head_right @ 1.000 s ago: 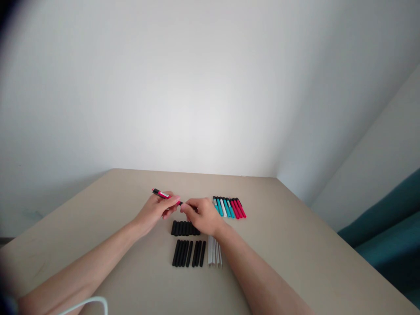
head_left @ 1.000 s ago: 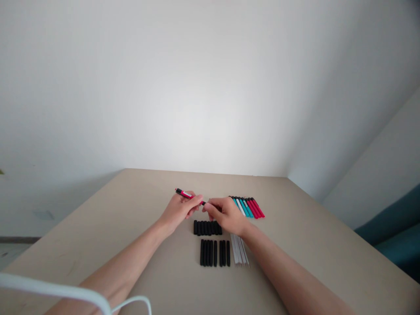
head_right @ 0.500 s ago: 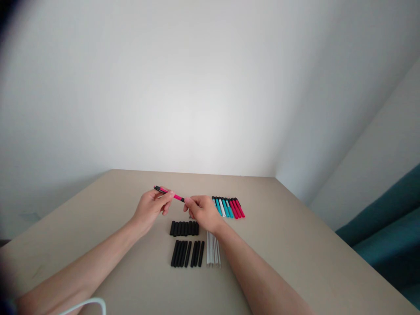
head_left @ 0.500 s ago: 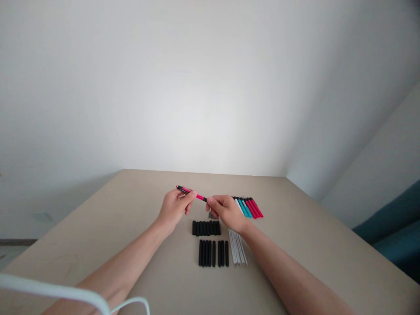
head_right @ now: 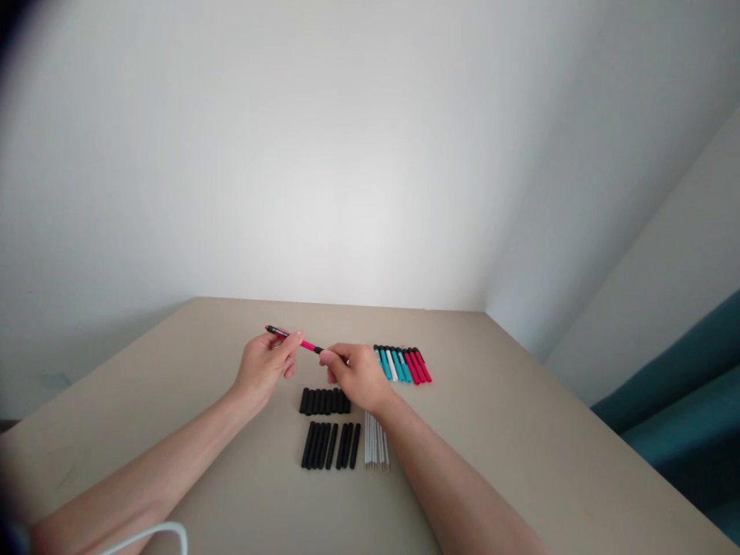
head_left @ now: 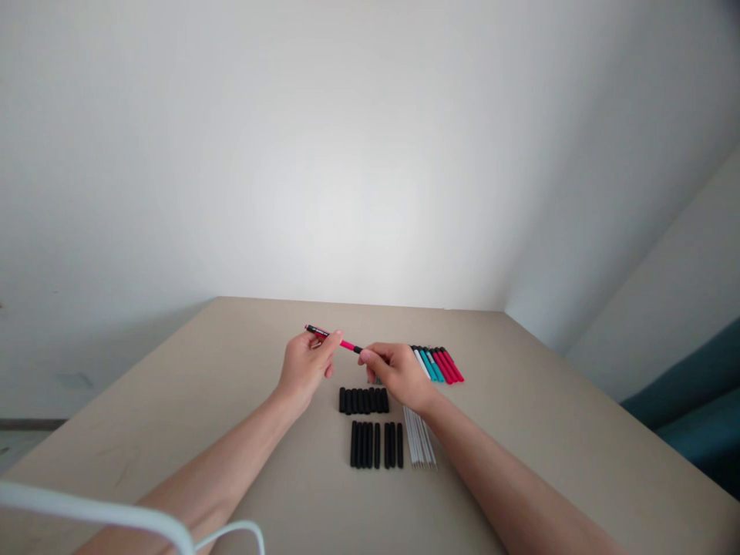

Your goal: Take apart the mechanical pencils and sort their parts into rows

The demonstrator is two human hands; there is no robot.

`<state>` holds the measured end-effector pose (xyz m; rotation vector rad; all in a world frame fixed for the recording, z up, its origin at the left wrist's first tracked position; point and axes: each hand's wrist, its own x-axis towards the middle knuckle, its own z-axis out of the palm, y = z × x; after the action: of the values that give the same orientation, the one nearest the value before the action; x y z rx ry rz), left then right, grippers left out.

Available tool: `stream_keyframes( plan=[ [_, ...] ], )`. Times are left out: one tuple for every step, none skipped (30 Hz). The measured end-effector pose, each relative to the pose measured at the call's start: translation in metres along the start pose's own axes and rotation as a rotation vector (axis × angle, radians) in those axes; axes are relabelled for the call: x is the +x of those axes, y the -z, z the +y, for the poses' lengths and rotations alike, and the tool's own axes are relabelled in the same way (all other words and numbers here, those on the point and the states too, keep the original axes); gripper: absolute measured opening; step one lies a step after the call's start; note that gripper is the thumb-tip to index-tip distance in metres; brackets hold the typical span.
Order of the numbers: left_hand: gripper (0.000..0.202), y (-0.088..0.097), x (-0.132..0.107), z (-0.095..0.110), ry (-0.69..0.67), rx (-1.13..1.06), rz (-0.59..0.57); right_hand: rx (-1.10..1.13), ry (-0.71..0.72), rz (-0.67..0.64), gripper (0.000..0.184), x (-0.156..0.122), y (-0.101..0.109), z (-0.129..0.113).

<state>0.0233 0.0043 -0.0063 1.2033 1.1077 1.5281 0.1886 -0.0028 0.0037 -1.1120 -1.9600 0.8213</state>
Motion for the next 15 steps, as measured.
stream_keyframes(
  plan=[
    [0.033,0.000,0.000,0.000,0.002,-0.012,0.001,-0.012,0.008,0.004,0.035,0.000,0.000,0.000],
    [0.034,0.000,0.000,0.001,0.006,-0.026,0.002,-0.022,0.017,0.010,0.035,-0.001,0.000,0.000],
    [0.034,0.001,0.001,0.002,0.010,-0.042,0.009,-0.032,0.024,0.019,0.034,-0.001,0.001,0.000],
    [0.035,0.002,0.002,0.003,0.015,-0.063,0.025,-0.039,0.026,0.031,0.033,-0.001,0.002,0.000],
    [0.035,0.004,0.004,0.005,0.020,-0.086,0.048,-0.045,0.025,0.045,0.032,-0.001,0.003,0.001],
    [0.036,0.007,0.006,0.007,0.019,-0.115,0.087,-0.049,0.021,0.059,0.032,-0.001,0.004,0.002],
    [0.036,0.009,0.009,0.009,0.027,-0.147,0.119,-0.053,0.018,0.073,0.031,-0.001,0.006,0.003],
    [0.036,0.012,0.011,0.011,0.025,-0.180,0.148,-0.060,0.018,0.087,0.030,-0.001,0.007,0.005],
    [0.036,0.014,0.013,0.012,0.029,-0.209,0.162,-0.067,0.020,0.098,0.029,0.000,0.008,0.007],
    [0.035,0.016,0.015,0.014,0.034,-0.231,0.173,-0.071,0.022,0.108,0.028,0.000,0.008,0.008],
    [0.035,0.017,0.016,0.014,0.043,-0.246,0.181,-0.075,0.024,0.117,0.027,0.000,0.009,0.010],
    [0.034,0.017,0.017,0.015,0.057,-0.257,0.186,-0.079,0.027,0.123,0.026,0.001,0.008,0.011],
    [0.033,0.017,0.018,0.015,0.075,-0.268,0.188,-0.086,0.034,0.128,0.026,0.001,0.008,0.011],
    [0.031,0.017,0.018,0.015,0.097,-0.280,0.180,-0.098,0.050,0.133,0.026,0.001,0.007,0.012],
    [0.029,0.016,0.018,0.014,0.126,-0.298,0.165,-0.116,0.075,0.139,0.026,0.001,0.007,0.012]
  ],
)
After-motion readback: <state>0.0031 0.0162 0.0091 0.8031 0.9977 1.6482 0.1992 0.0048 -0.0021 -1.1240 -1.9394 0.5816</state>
